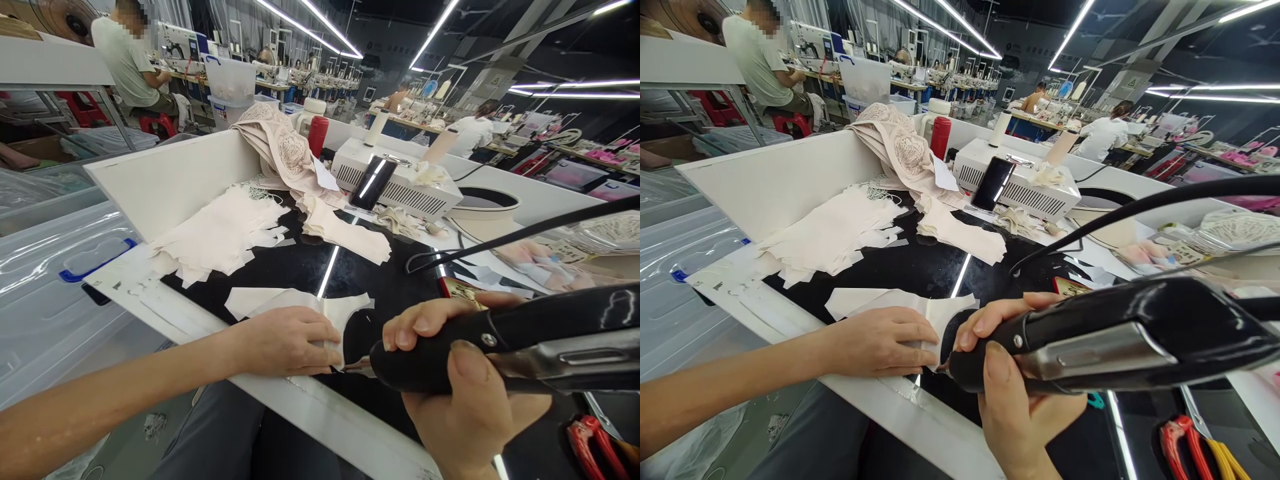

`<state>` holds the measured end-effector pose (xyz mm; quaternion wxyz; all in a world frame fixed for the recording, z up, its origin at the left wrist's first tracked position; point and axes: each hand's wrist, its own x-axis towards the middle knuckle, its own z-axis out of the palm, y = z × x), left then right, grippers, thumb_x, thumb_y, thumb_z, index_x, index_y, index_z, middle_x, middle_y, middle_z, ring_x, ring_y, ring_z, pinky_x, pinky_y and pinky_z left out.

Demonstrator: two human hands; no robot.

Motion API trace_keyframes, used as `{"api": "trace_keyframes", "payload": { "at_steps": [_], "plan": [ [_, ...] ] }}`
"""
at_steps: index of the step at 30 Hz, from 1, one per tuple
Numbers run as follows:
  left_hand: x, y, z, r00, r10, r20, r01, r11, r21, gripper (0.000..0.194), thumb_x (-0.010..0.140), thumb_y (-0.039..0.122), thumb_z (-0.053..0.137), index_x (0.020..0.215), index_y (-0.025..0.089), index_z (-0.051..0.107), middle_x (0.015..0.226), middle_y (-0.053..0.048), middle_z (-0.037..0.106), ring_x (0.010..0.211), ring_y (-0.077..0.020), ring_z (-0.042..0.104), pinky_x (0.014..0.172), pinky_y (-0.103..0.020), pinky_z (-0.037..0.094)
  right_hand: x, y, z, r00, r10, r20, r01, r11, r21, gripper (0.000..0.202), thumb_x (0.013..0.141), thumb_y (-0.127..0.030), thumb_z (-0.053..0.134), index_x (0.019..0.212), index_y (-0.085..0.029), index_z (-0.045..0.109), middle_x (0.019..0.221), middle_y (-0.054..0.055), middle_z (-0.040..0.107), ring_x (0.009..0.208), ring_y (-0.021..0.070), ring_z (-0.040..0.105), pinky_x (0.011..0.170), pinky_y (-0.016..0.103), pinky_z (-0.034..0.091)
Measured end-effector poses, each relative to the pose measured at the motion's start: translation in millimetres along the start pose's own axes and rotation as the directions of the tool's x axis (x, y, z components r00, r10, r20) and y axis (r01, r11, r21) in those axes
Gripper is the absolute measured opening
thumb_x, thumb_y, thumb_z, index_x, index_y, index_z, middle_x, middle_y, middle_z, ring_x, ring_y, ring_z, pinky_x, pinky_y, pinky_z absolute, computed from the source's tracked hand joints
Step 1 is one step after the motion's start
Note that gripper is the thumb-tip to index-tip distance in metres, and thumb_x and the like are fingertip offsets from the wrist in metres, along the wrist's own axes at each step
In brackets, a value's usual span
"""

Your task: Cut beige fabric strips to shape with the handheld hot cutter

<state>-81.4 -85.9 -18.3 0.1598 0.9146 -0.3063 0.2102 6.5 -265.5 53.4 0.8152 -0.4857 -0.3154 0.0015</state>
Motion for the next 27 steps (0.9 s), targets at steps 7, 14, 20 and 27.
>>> {"api": "trace_keyframes", "payload": {
  "at_steps": [7, 14, 20, 27],
  "plan": [
    [-4, -3, -6.8, 0.999, -0.004, -0.054, 0.005, 1.000, 0.009, 0.025, 0.113, 0.027, 0.054, 0.126, 0.013, 0.071, 0.130, -0.010, 0.075, 0.121, -0.0233, 0.069, 0.112, -0.036, 0.055, -3, 0, -3, 0.998, -0.015, 0.064, 0.014, 1.000, 0.024, 0.037, 0.090, -0.034, 0.081, 0.117, -0.027, 0.058, 0.079, -0.004, 0.064, 0.059, 0.0162, 0.063, 0.050, 0.031, 0.056],
    [-12, 12, -15.7, 1.000, -0.001, 0.014, 0.001, 0.999, -0.054, 0.023, 0.112, 0.028, 0.056, 0.121, 0.012, 0.070, 0.114, -0.009, 0.077, 0.107, -0.0209, 0.070, 0.106, -0.034, 0.055, 11, -7, -17, 0.999, -0.034, 0.035, 0.033, 0.999, 0.031, 0.038, 0.088, -0.034, 0.084, 0.117, -0.027, 0.060, 0.079, -0.004, 0.066, 0.059, 0.0159, 0.064, 0.052, 0.031, 0.058],
    [-5, 27, -29.9, 0.998, -0.004, 0.070, 0.011, 0.996, -0.087, 0.018, 0.110, 0.027, 0.062, 0.120, 0.014, 0.069, 0.108, -0.006, 0.077, 0.099, -0.0196, 0.071, 0.098, -0.032, 0.056, 36, -2, -38, 0.988, -0.096, -0.118, 0.095, 0.995, -0.014, 0.036, 0.083, -0.029, 0.088, 0.110, -0.025, 0.065, 0.076, -0.004, 0.068, 0.058, 0.0150, 0.063, 0.052, 0.029, 0.058],
    [26, 17, -16.0, 1.000, -0.009, 0.022, 0.009, 1.000, 0.029, 0.014, 0.108, 0.011, 0.059, 0.117, 0.013, 0.069, 0.104, -0.005, 0.075, 0.099, -0.0179, 0.070, 0.099, -0.035, 0.059, 36, 8, -47, 0.990, -0.112, -0.084, 0.109, 0.993, -0.037, 0.038, 0.086, -0.031, 0.086, 0.116, -0.027, 0.063, 0.081, -0.004, 0.069, 0.061, 0.0149, 0.064, 0.054, 0.030, 0.059]
  ]
}}
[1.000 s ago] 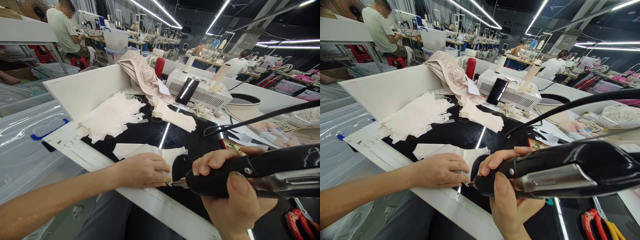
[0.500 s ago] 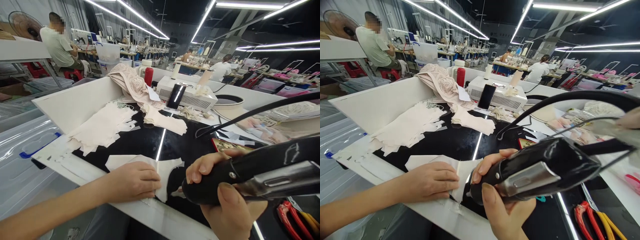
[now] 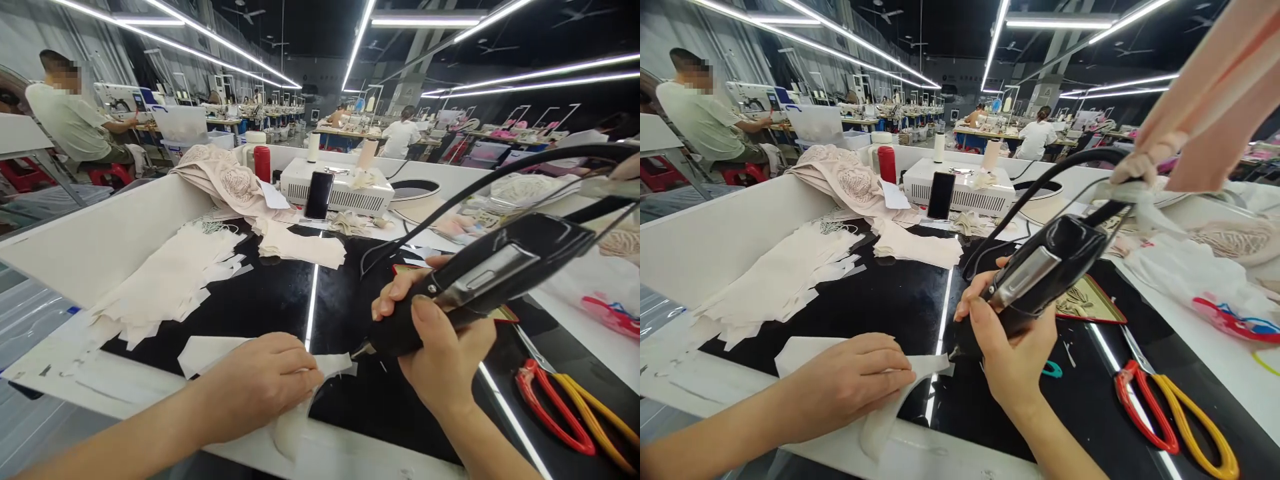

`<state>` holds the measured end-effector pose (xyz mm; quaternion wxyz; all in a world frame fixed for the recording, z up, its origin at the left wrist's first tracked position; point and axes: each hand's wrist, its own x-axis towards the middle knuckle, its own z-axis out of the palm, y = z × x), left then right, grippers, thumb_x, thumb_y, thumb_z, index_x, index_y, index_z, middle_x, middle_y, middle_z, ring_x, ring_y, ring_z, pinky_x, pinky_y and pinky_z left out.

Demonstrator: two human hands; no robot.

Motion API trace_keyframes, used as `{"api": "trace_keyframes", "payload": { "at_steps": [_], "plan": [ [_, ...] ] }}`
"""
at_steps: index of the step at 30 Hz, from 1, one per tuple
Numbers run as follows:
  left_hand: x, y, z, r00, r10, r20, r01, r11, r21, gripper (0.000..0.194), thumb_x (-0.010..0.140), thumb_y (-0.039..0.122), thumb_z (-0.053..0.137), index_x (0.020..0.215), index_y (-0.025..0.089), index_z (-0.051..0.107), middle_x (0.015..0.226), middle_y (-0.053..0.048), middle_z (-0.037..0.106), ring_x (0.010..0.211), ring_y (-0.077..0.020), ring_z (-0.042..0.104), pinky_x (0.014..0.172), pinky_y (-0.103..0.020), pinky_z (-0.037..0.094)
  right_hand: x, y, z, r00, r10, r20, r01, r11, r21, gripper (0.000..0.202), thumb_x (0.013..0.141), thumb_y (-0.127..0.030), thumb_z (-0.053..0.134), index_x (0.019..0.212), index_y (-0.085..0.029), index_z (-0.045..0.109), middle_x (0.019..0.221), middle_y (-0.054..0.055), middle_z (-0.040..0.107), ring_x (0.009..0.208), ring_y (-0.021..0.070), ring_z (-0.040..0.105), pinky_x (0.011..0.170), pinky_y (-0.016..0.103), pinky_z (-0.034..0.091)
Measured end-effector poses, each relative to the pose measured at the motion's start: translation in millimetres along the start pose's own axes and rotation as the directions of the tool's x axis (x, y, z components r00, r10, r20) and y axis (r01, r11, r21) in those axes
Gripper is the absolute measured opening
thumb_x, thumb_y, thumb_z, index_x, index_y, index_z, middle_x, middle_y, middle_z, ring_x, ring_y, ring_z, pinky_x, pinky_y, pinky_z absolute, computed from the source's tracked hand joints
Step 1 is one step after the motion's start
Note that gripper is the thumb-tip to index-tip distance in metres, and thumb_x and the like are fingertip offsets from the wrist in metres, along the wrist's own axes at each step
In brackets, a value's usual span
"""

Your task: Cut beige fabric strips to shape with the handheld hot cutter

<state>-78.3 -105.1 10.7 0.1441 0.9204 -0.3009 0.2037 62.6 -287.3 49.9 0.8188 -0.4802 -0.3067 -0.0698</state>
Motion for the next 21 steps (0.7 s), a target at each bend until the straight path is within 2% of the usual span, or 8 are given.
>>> {"api": "trace_keyframes", "payload": {
  "at_steps": [5, 11, 17, 21],
  "plan": [
    [15, -3, 14.5, 1.000, -0.004, 0.002, 0.004, 1.000, 0.027, 0.011, 0.106, 0.013, 0.062, 0.114, 0.014, 0.069, 0.103, -0.005, 0.073, 0.098, -0.0200, 0.069, 0.092, -0.035, 0.062, -2, 1, 3, 0.999, 0.024, 0.029, -0.025, 0.999, 0.040, 0.039, 0.088, -0.035, 0.086, 0.118, -0.027, 0.062, 0.082, -0.004, 0.068, 0.062, 0.0137, 0.065, 0.055, 0.028, 0.057],
    [17, -6, 18.3, 0.997, 0.000, 0.072, -0.005, 0.997, 0.073, 0.013, 0.106, 0.014, 0.060, 0.117, 0.013, 0.068, 0.102, -0.005, 0.070, 0.096, -0.0221, 0.068, 0.088, -0.038, 0.061, -4, 2, 5, 0.999, 0.043, 0.026, -0.044, 0.999, 0.032, 0.041, 0.086, -0.038, 0.088, 0.116, -0.028, 0.062, 0.081, -0.005, 0.069, 0.060, 0.0129, 0.064, 0.055, 0.028, 0.055],
    [20, -4, 24.2, 1.000, 0.008, -0.002, -0.008, 0.998, 0.066, 0.011, 0.109, 0.016, 0.058, 0.109, 0.015, 0.069, 0.095, -0.003, 0.068, 0.089, -0.0196, 0.064, 0.083, -0.035, 0.057, -3, -2, 3, 1.000, 0.025, -0.014, -0.025, 0.999, 0.025, 0.044, 0.084, -0.038, 0.090, 0.116, -0.029, 0.062, 0.080, -0.005, 0.070, 0.059, 0.0133, 0.064, 0.054, 0.028, 0.056],
    [25, 1, 31.1, 0.998, 0.054, -0.031, -0.049, 0.990, 0.131, 0.012, 0.109, 0.014, 0.057, 0.106, 0.014, 0.068, 0.085, -0.001, 0.064, 0.077, -0.0184, 0.059, 0.074, -0.034, 0.054, -5, -1, 2, 0.999, 0.034, -0.008, -0.033, 0.999, 0.029, 0.043, 0.085, -0.038, 0.089, 0.116, -0.028, 0.062, 0.082, -0.005, 0.070, 0.059, 0.0125, 0.064, 0.054, 0.028, 0.055]
  ]
}}
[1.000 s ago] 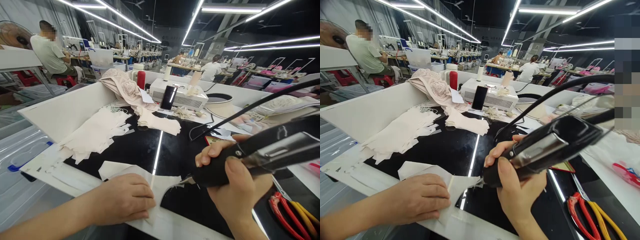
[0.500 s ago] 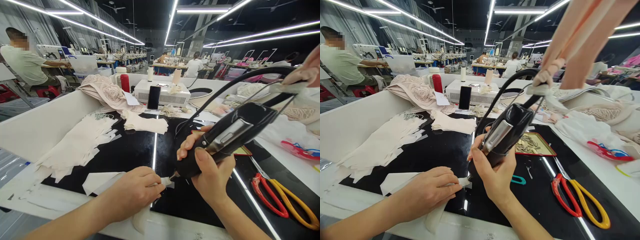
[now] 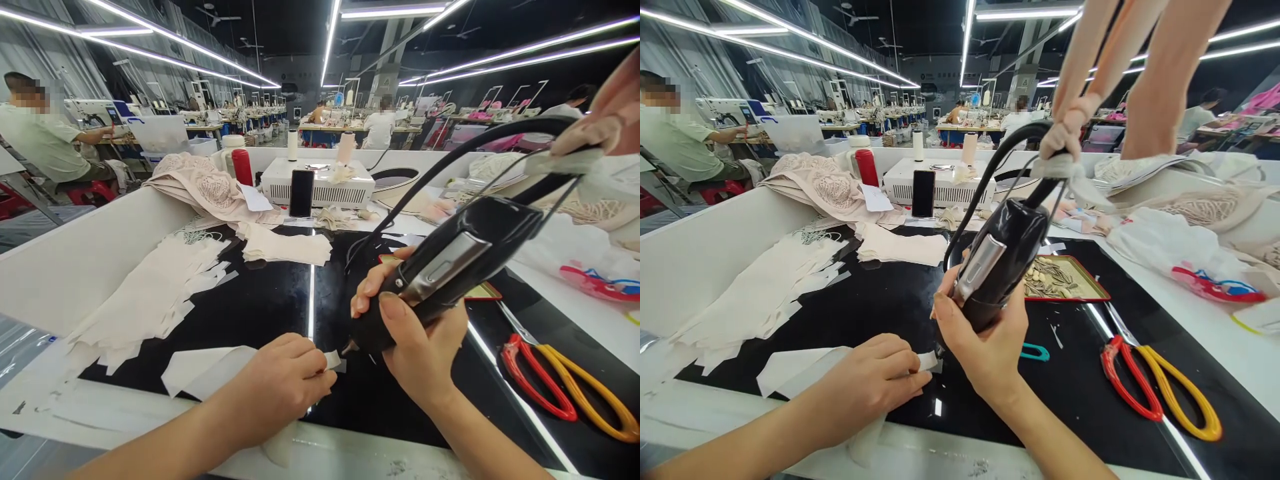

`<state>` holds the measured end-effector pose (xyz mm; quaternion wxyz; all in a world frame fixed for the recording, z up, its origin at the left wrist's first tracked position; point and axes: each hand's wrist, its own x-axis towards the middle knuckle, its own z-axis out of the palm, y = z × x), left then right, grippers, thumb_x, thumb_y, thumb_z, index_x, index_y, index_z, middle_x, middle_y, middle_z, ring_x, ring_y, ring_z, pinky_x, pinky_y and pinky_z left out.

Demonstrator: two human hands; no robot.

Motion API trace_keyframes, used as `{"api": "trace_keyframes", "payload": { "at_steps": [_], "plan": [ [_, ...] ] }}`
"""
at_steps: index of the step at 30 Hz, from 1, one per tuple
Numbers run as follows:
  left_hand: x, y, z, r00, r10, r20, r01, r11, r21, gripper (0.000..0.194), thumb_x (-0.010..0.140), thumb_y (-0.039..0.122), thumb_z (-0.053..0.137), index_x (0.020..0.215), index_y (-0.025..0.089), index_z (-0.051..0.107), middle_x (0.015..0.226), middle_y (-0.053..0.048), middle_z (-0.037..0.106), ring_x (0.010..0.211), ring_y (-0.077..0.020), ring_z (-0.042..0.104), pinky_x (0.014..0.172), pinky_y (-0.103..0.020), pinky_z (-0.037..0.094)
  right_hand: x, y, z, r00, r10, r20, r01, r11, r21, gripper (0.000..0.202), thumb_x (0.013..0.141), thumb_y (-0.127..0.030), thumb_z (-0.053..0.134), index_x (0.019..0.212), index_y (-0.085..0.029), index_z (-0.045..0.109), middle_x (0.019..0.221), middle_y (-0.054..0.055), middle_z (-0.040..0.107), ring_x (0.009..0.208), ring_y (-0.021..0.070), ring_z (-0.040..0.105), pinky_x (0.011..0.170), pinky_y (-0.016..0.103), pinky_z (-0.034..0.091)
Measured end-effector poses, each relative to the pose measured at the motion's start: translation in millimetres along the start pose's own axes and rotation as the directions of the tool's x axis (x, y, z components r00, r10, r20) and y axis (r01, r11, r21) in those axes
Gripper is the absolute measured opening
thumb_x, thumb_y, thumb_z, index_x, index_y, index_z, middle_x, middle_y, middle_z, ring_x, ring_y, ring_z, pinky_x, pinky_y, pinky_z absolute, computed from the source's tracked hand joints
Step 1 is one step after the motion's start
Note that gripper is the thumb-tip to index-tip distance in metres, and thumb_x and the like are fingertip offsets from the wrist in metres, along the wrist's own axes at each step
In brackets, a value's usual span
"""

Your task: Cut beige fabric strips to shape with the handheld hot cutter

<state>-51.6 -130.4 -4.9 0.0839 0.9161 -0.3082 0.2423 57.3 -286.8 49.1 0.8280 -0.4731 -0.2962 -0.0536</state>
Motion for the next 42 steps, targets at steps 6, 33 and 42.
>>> {"api": "trace_keyframes", "payload": {
  "at_steps": [6, 33, 42],
  "plan": [
    [-4, 12, 0.6, 0.998, -0.024, 0.060, 0.021, 0.999, 0.049, 0.013, 0.110, 0.022, 0.057, 0.105, 0.013, 0.065, 0.084, -0.001, 0.060, 0.077, -0.0182, 0.057, 0.070, -0.034, 0.049, -1, -1, 1, 1.000, -0.006, 0.025, 0.006, 0.999, 0.033, 0.041, 0.087, -0.037, 0.088, 0.117, -0.028, 0.061, 0.083, -0.005, 0.070, 0.060, 0.0123, 0.063, 0.054, 0.028, 0.055],
    [-3, 39, 5.4, 0.997, 0.012, -0.077, -0.026, 0.984, -0.179, 0.025, 0.107, 0.022, 0.064, 0.082, 0.019, 0.064, 0.081, 0.002, 0.067, 0.071, -0.0137, 0.058, 0.069, -0.031, 0.050, 2, -5, 10, 0.999, -0.038, 0.015, 0.037, 0.999, 0.033, 0.039, 0.086, -0.040, 0.087, 0.111, -0.029, 0.059, 0.079, -0.005, 0.067, 0.056, 0.0132, 0.061, 0.049, 0.029, 0.053],
    [-2, 9, -4.5, 0.999, -0.052, 0.001, 0.052, 0.998, -0.026, 0.018, 0.108, 0.006, 0.053, 0.118, 0.011, 0.067, 0.104, -0.005, 0.072, 0.097, -0.0202, 0.066, 0.085, -0.036, 0.054, -1, 5, 8, 0.996, -0.073, 0.054, 0.074, 0.997, -0.020, 0.032, 0.088, -0.035, 0.084, 0.098, -0.027, 0.055, 0.081, -0.005, 0.068, 0.059, 0.0125, 0.063, 0.052, 0.027, 0.054]
  ]
}}
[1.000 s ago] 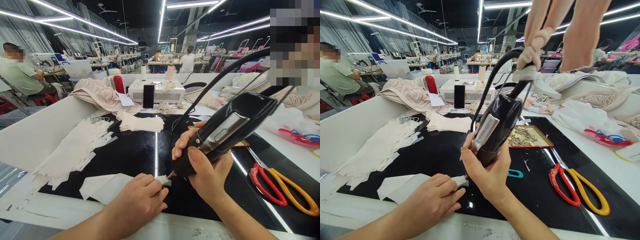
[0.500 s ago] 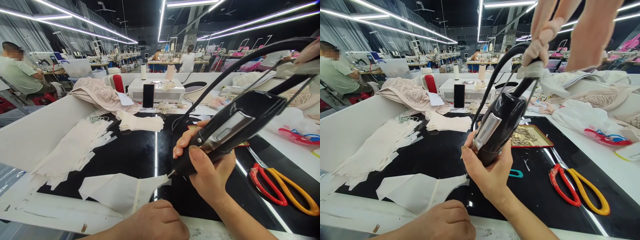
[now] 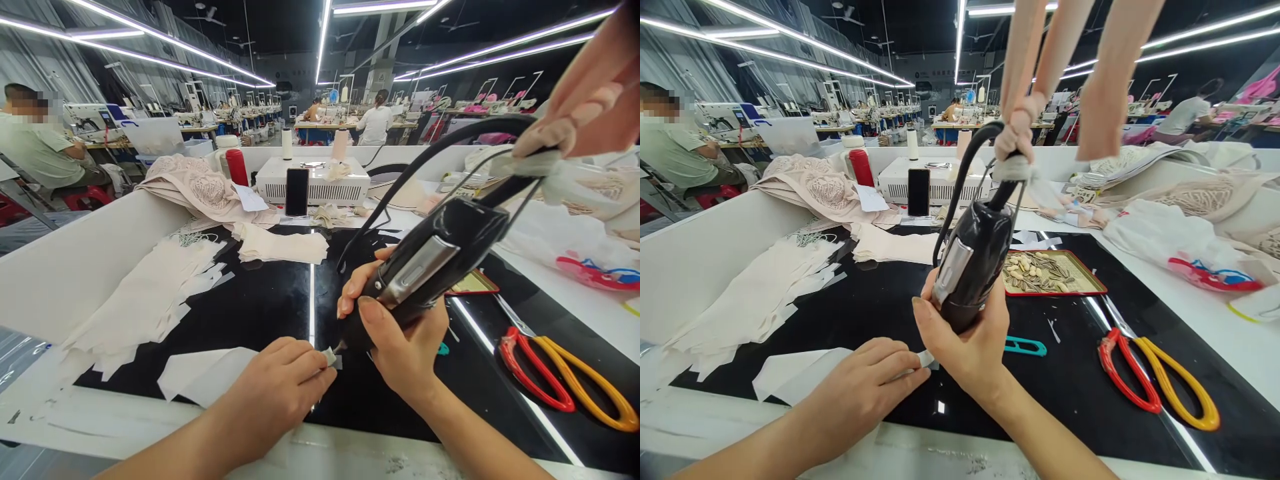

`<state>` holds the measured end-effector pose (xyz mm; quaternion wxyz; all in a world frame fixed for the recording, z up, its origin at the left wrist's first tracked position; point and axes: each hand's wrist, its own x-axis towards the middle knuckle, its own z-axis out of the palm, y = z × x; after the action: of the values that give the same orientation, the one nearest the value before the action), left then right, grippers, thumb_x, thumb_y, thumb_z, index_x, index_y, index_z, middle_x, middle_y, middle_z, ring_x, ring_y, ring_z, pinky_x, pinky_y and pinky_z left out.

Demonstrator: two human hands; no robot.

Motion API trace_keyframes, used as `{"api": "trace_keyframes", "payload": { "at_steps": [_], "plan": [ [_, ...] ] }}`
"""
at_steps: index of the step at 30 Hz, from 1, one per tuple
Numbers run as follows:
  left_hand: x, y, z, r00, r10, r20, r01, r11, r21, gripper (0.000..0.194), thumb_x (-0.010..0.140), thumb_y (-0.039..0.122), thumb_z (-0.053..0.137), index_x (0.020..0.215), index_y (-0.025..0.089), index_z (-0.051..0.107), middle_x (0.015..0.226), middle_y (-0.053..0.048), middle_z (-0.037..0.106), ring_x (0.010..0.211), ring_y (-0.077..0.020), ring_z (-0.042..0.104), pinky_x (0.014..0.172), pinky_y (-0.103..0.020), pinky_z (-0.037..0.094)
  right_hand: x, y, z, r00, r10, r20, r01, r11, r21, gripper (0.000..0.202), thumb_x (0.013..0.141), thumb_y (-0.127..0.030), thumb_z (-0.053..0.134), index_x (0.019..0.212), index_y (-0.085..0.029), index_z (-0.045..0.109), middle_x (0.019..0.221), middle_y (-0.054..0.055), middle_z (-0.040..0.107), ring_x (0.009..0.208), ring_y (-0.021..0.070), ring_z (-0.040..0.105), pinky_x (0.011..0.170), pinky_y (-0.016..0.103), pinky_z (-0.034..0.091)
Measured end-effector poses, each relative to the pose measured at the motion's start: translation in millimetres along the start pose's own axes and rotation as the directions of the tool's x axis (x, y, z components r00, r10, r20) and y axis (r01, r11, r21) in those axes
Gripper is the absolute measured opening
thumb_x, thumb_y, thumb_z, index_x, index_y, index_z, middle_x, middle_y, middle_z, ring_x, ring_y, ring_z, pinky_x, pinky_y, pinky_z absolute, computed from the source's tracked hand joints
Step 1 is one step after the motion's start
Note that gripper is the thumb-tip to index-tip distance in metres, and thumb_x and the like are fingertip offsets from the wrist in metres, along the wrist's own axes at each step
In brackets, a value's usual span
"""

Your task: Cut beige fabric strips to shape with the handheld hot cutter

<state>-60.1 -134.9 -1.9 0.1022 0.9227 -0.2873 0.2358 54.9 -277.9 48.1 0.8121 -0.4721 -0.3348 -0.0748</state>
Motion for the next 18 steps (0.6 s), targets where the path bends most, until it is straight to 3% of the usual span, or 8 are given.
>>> {"api": "trace_keyframes", "payload": {
  "at_steps": [12, 18],
  "plan": [
    [1.5, -3.8, 9.4, 0.999, -0.032, 0.003, 0.032, 0.999, 0.021, 0.017, 0.110, 0.011, 0.052, 0.118, 0.012, 0.067, 0.103, -0.005, 0.072, 0.095, -0.0196, 0.069, 0.084, -0.036, 0.057, 3.0, -2.6, 4.6, 0.999, 0.021, -0.025, -0.022, 1.000, -0.009, 0.039, 0.086, -0.046, 0.087, 0.105, -0.029, 0.056, 0.077, -0.005, 0.065, 0.056, 0.0138, 0.061, 0.049, 0.029, 0.053],
    [-2.2, -6.6, 10.5, 0.999, -0.036, 0.013, 0.036, 0.999, 0.005, 0.019, 0.109, 0.009, 0.051, 0.120, 0.013, 0.066, 0.103, -0.006, 0.072, 0.097, -0.0203, 0.069, 0.086, -0.036, 0.059, 0.0, -4.4, 4.7, 0.999, 0.031, -0.042, -0.030, 0.999, 0.025, 0.040, 0.086, -0.043, 0.087, 0.113, -0.030, 0.060, 0.080, -0.005, 0.066, 0.059, 0.0146, 0.062, 0.052, 0.031, 0.056]
  ]
}}
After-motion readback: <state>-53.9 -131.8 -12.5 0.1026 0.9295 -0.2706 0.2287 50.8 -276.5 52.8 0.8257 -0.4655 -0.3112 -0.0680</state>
